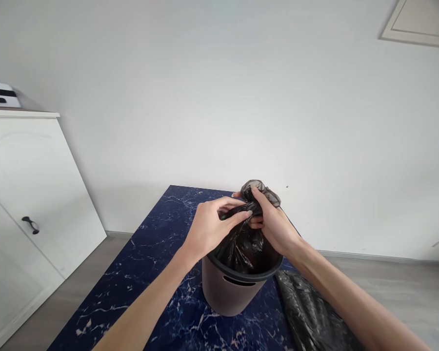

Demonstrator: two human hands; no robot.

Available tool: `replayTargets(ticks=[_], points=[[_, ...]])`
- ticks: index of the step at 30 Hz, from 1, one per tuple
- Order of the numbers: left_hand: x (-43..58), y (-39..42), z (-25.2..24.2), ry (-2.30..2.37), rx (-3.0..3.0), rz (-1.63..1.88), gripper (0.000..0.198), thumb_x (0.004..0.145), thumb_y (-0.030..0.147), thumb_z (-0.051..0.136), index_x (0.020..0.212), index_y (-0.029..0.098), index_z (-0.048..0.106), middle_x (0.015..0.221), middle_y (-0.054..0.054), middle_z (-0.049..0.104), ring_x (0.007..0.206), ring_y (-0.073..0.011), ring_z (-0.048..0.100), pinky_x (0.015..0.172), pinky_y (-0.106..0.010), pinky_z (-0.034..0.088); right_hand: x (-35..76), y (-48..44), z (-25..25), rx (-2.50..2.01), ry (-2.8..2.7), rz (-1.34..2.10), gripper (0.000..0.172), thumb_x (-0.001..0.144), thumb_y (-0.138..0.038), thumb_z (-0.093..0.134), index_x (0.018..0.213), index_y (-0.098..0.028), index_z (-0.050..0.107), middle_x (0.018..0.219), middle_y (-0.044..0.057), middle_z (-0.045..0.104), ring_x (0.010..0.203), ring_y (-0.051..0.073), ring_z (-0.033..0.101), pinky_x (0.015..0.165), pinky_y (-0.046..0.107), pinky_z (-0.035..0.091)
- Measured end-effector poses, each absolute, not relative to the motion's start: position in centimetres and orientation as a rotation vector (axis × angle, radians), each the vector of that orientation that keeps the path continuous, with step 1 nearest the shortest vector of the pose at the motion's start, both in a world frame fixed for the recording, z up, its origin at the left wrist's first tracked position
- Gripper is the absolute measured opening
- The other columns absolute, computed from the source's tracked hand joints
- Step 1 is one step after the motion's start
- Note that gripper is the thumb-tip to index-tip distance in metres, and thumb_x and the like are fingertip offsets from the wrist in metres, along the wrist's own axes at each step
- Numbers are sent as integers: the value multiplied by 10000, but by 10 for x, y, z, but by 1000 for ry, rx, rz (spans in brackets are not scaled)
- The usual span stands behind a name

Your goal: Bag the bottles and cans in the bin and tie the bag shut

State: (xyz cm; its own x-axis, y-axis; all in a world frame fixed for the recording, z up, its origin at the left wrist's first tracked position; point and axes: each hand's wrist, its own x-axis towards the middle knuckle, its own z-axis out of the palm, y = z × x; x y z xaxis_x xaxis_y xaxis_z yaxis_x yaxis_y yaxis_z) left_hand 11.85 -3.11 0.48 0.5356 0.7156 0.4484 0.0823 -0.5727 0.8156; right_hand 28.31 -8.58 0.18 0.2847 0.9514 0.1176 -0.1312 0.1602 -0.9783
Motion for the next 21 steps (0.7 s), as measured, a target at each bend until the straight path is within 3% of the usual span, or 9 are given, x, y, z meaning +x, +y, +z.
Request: replayTargets(ticks=[4,7,11,14,18,21], points=[[118,-31,3,621,1939,1047,196,955,431,777,971,242,827,1043,-73,849,1006,-296,804,944,-414,630,287,-89,6,-1065,-983,1023,474,884,-697,715,999,-237,728,791,-9,584,597,120,286,538,297,228],[116,-28,1,589,1920,1030,205,1009,425,710,981,232,773,1017,-65,835,987,-268,798,891,-361,609,296,-93,9,-925,-992,1164,393,917,-630,659,889,-239,645,781,-4,473,652,153,310,567,308,296],[114,-24,0,487,1778,934,258,1069,470,623,1001,221,633,936,-58,809,883,-226,790,861,-355,598,309,-94,5,-781,-856,1330,318,874,-421,697,737,-252,466,785,-8,357,686,167,312,610,321,370],[113,-22,1,396,1663,919,276,1079,472,611,963,230,545,837,-6,755,780,-179,759,859,-345,588,315,-93,-3,-798,-858,1263,374,879,-325,791,734,-241,457,807,-15,365,681,149,297,607,305,362],[115,-22,3,332,1579,935,320,1070,497,622,936,245,477,718,80,600,619,-111,641,877,-346,576,316,-95,-5,-845,-1018,1173,455,900,-451,862,732,-223,505,788,-21,437,660,129,312,594,308,333],[118,-25,2,334,1599,934,312,1082,498,596,948,252,459,689,100,506,550,-88,521,820,-333,557,313,-94,-2,-960,-1161,1176,459,930,-582,795,755,-206,599,724,-11,518,641,130,406,635,329,364]])
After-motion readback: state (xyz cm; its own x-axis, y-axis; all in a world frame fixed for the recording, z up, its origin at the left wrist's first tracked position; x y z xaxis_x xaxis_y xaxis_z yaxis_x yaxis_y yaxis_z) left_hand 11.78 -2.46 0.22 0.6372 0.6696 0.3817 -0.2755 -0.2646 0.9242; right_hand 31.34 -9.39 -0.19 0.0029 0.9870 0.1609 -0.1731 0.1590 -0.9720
